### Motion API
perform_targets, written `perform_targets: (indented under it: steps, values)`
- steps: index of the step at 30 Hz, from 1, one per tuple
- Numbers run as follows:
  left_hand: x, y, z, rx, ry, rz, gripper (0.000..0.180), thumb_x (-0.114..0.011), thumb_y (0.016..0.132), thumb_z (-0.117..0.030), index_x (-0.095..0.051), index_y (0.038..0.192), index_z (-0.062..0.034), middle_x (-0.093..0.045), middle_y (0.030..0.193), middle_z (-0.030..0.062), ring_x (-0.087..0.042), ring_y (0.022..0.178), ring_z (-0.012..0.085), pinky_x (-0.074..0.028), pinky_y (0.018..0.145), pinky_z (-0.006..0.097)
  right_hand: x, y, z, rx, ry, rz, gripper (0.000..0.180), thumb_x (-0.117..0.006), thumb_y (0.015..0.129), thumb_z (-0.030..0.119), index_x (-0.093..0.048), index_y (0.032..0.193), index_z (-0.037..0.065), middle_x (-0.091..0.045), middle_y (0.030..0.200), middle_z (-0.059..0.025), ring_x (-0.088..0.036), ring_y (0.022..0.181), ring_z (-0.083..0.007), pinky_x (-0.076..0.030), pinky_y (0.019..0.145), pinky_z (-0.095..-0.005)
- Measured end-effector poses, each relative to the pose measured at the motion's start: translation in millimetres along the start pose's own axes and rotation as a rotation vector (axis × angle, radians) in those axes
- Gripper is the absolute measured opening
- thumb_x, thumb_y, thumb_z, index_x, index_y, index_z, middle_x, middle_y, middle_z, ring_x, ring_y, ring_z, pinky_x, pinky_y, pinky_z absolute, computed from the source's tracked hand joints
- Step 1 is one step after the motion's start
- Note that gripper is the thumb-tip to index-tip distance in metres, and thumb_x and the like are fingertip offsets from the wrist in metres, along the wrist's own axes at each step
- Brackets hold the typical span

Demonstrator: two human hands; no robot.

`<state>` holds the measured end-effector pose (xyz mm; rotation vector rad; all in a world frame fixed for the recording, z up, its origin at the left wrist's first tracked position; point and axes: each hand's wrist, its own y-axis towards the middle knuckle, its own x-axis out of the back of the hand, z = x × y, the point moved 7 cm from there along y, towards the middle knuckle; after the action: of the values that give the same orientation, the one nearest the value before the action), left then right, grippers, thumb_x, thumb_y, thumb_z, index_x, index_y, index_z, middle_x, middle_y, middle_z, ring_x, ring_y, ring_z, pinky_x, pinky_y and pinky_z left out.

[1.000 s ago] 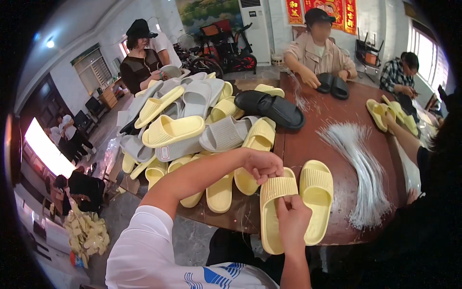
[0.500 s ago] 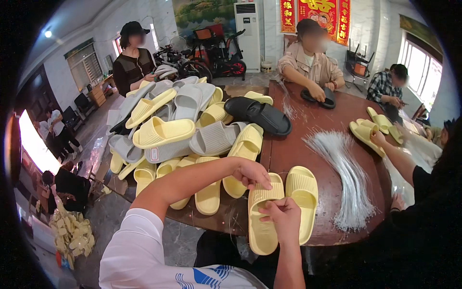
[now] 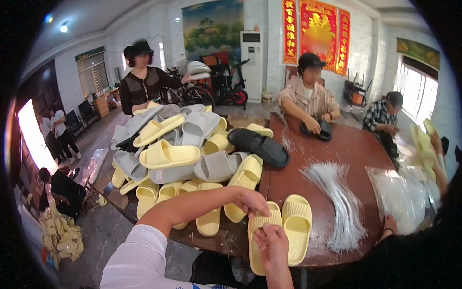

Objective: The person pairs slides together by threading and securing plastic fasteners through each pair by hand.

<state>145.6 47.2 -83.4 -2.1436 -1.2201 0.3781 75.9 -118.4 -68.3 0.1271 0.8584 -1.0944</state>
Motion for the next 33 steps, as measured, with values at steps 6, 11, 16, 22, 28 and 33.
perform_targets:
  steps: [6, 11, 16, 22, 28, 33]
  values:
    - [-0.7, 7.9, -9.2, -0.083, 0.126, -0.097, 0.026, -0.077, 0.09, -0.033, -0.067, 0.097, -0.0102, -0.056, 0.074, 0.0002, -0.057, 0.057, 0.0102, -0.027, 0.04, 0.021, 21.9, 19.4, -5.5, 0.169, -0.275, 0.106, 0.012, -0.068, 0.095, 0.006, -0.059, 0.089, 0.004, -0.066, 0.077, -0.0078, -0.066, 0.067, -0.0181, -0.056, 0.061, -0.0304]
    - [-6.4, 23.7, -24.0, -0.114, 0.045, -0.13, 0.026, -0.08, 0.088, -0.031, -0.067, 0.096, -0.0095, -0.059, 0.077, 0.0019, -0.058, 0.06, 0.0115, -0.028, 0.041, 0.022, 31.8, 36.5, 13.2, 0.435, -0.589, 0.114, 0.008, -0.068, 0.092, 0.003, -0.062, 0.087, 0.0, -0.066, 0.075, -0.0081, -0.064, 0.063, -0.0153, -0.05, 0.057, -0.026]
    - [-11.6, 11.3, -32.4, -0.168, 0.032, -0.157, 0.025, -0.08, 0.085, -0.025, -0.068, 0.093, -0.0042, -0.054, 0.072, 0.0008, -0.061, 0.061, 0.0148, -0.034, 0.046, 0.026, 8.2, 1.9, 44.2, 0.699, -1.066, -0.039, 0.022, -0.072, 0.095, 0.013, -0.061, 0.082, 0.0, -0.063, 0.072, -0.0106, -0.058, 0.065, -0.0187, -0.048, 0.058, -0.0337]
    - [0.5, -7.1, -45.1, -0.643, 0.165, -0.586, 0.018, -0.077, 0.083, -0.019, -0.069, 0.091, -0.0047, -0.064, 0.082, 0.0071, -0.066, 0.071, 0.0244, -0.046, 0.055, 0.036, 30.0, -6.0, 60.2, 0.662, -1.303, -0.07, 0.022, -0.072, 0.095, 0.016, -0.06, 0.086, 0.0, -0.062, 0.072, -0.0069, -0.055, 0.064, -0.0139, -0.047, 0.056, -0.0312]
    - [-105.0, -68.3, -61.7, -1.029, 0.727, -0.727, 0.015, -0.067, 0.084, -0.021, -0.068, 0.088, -0.0068, -0.069, 0.091, 0.012, -0.067, 0.09, 0.0358, -0.052, 0.077, 0.046, 55.7, -8.8, 74.3, 0.5, -0.824, 0.076, 0.021, -0.073, 0.096, 0.018, -0.063, 0.088, 0.002, -0.062, 0.071, -0.0047, -0.052, 0.061, -0.0118, -0.044, 0.055, -0.0277]
    - [-108.2, -53.4, -50.7, -0.985, 0.884, -0.68, 0.013, -0.062, 0.092, -0.023, -0.066, 0.095, -0.0104, -0.067, 0.092, 0.0073, -0.067, 0.086, 0.033, -0.053, 0.07, 0.043, 54.7, -11.8, 72.9, 0.348, -0.836, 0.05, 0.017, -0.073, 0.096, 0.016, -0.064, 0.09, 0.003, -0.061, 0.072, -0.0025, -0.051, 0.062, -0.0088, -0.041, 0.054, -0.0243]
